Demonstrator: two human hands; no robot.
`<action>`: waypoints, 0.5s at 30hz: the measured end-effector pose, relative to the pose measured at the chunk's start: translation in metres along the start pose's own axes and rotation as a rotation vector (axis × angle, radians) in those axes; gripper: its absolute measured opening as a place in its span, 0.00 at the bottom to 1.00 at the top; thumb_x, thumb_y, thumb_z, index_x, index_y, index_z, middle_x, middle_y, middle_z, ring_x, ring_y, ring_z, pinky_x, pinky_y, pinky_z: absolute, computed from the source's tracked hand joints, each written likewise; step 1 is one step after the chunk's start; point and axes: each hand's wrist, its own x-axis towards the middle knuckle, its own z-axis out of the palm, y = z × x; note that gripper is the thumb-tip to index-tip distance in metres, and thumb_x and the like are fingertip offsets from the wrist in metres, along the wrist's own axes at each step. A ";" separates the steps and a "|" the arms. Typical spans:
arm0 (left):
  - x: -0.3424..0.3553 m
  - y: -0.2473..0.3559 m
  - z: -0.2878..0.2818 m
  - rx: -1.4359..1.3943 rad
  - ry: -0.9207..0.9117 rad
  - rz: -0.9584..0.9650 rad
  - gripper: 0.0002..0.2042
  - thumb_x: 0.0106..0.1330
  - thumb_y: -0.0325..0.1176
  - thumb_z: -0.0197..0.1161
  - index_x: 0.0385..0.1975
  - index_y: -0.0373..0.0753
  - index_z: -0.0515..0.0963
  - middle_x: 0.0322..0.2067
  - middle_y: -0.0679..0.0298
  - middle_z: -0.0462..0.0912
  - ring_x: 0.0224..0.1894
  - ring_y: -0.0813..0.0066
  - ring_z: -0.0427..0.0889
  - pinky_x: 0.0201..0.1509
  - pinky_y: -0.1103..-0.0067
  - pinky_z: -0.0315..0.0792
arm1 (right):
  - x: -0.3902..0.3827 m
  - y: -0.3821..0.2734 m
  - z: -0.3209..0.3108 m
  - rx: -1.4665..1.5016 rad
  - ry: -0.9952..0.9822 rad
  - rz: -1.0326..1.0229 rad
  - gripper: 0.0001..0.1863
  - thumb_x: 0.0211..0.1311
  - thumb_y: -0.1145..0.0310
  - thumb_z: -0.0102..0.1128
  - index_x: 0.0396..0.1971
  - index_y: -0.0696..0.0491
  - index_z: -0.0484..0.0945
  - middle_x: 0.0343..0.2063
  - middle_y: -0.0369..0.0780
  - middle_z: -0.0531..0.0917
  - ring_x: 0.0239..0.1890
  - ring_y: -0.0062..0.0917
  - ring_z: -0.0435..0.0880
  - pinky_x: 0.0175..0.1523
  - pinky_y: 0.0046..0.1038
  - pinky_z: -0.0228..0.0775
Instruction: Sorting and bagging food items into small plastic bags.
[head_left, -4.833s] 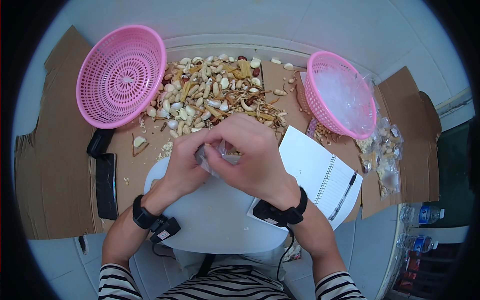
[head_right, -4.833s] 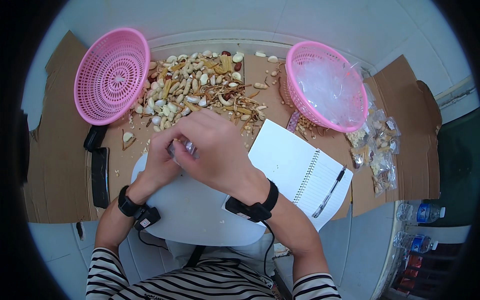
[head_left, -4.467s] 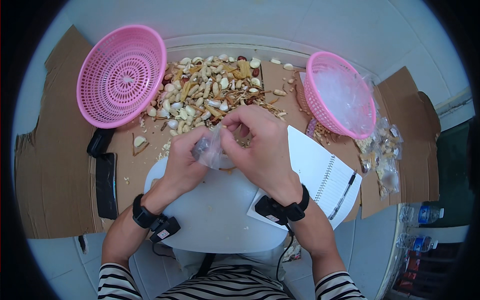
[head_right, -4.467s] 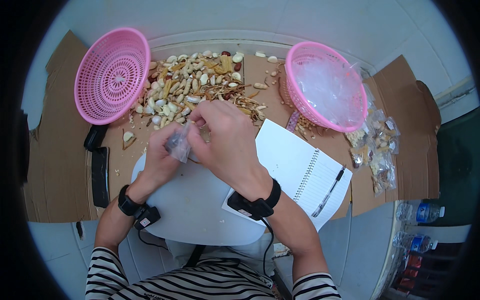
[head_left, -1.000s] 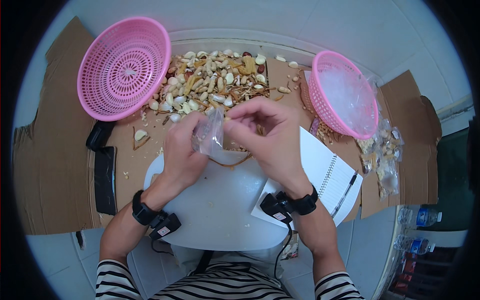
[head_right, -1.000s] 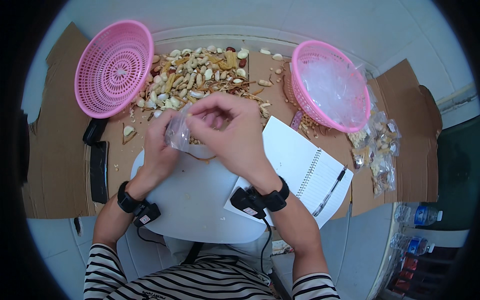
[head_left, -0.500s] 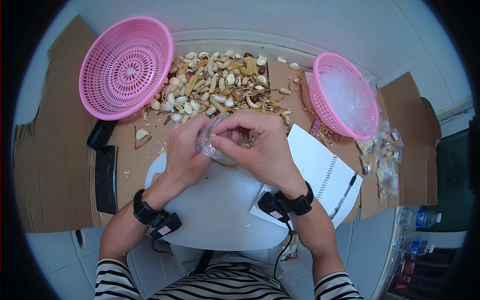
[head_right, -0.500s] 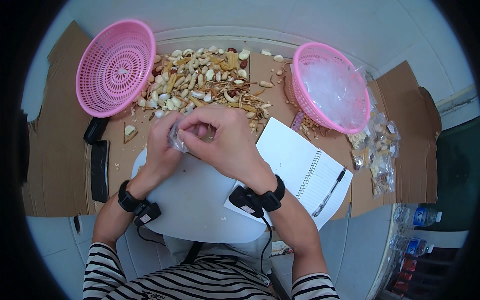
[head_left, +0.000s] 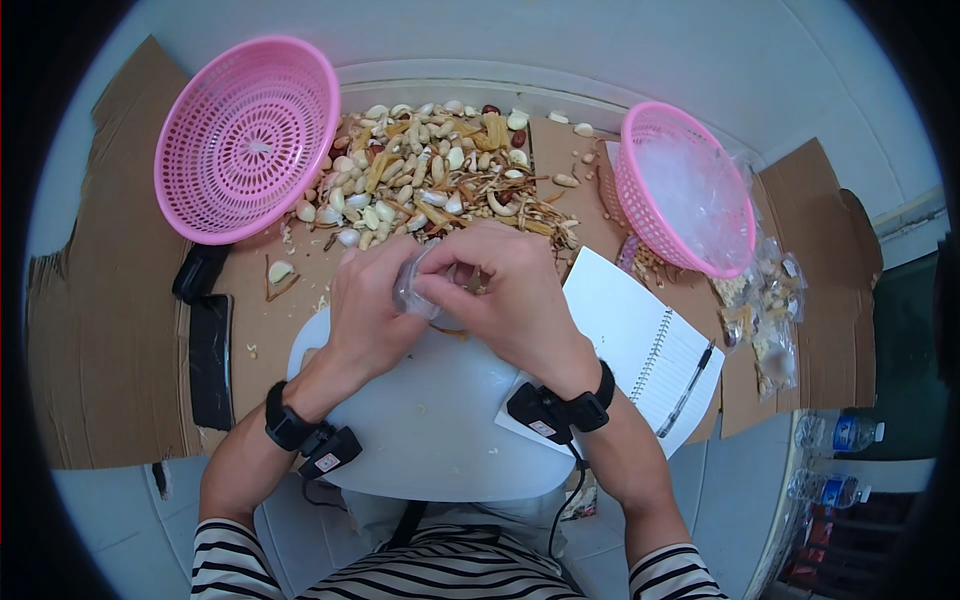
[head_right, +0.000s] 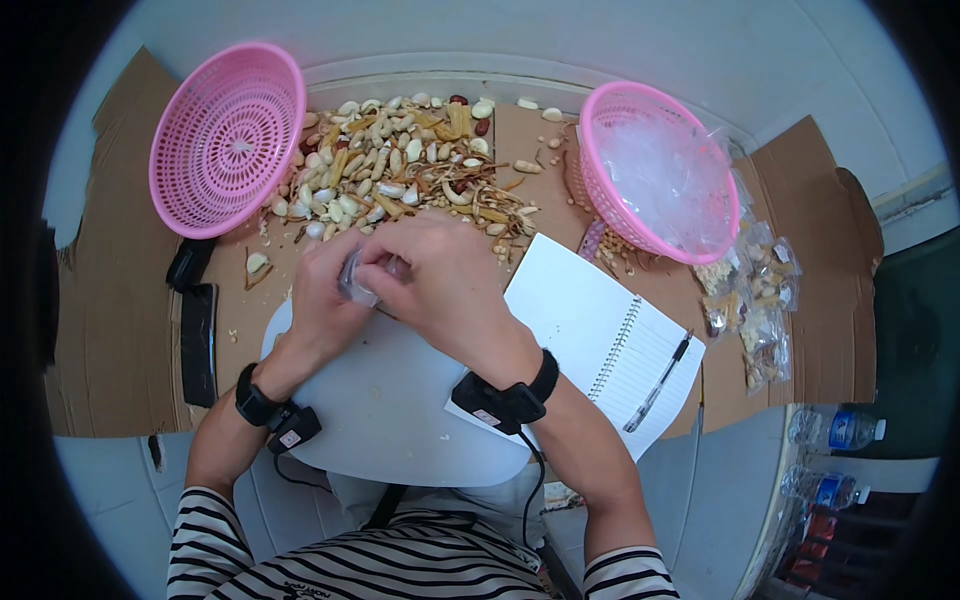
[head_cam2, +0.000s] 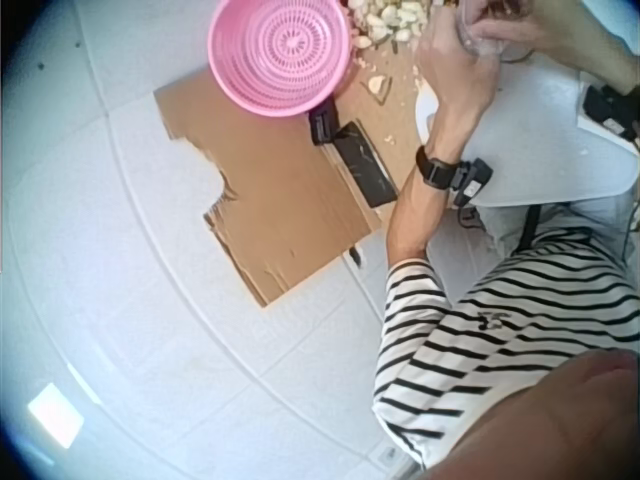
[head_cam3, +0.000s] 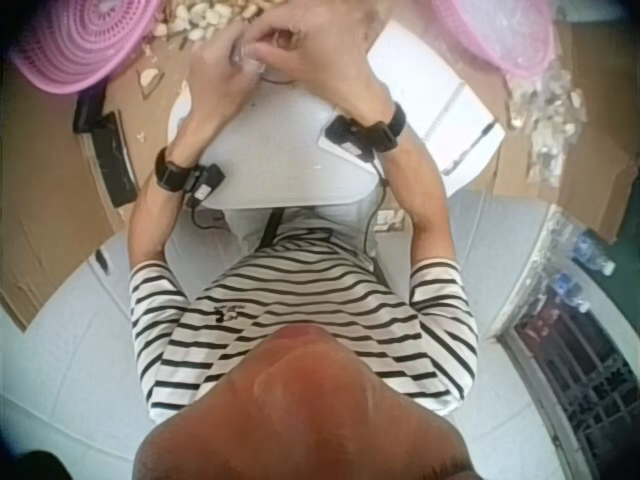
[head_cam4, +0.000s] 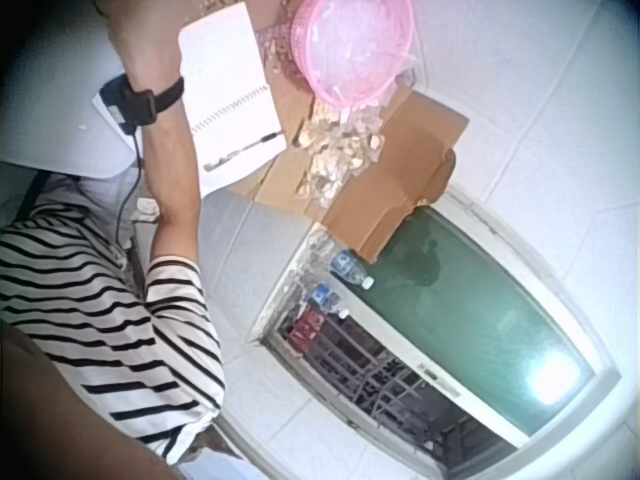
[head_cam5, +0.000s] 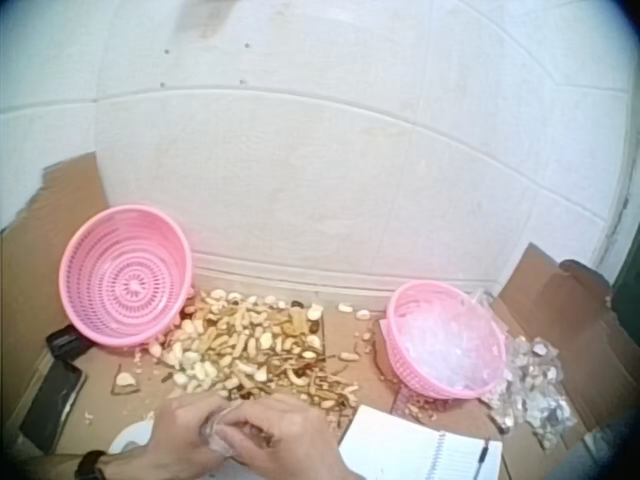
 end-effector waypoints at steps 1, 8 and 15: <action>-0.001 -0.001 0.000 0.013 0.003 0.017 0.11 0.61 0.34 0.73 0.36 0.38 0.79 0.29 0.58 0.83 0.33 0.51 0.82 0.38 0.63 0.65 | 0.000 0.000 0.001 0.001 0.001 0.000 0.07 0.58 0.76 0.78 0.37 0.56 0.91 0.30 0.38 0.88 0.31 0.23 0.86 0.37 0.26 0.78; 0.000 0.000 0.000 0.039 0.061 -0.002 0.12 0.59 0.34 0.75 0.38 0.40 0.80 0.28 0.60 0.84 0.31 0.52 0.82 0.40 0.65 0.65 | 0.003 0.004 0.000 0.021 -0.004 -0.155 0.06 0.60 0.72 0.78 0.36 0.55 0.92 0.39 0.39 0.91 0.41 0.28 0.85 0.45 0.29 0.78; 0.000 -0.005 0.001 -0.106 0.082 -0.065 0.15 0.59 0.38 0.76 0.41 0.40 0.80 0.27 0.60 0.85 0.30 0.52 0.83 0.42 0.65 0.66 | 0.001 -0.002 -0.002 0.241 -0.101 -0.048 0.03 0.62 0.75 0.77 0.33 0.55 0.90 0.53 0.38 0.89 0.44 0.24 0.81 0.48 0.25 0.74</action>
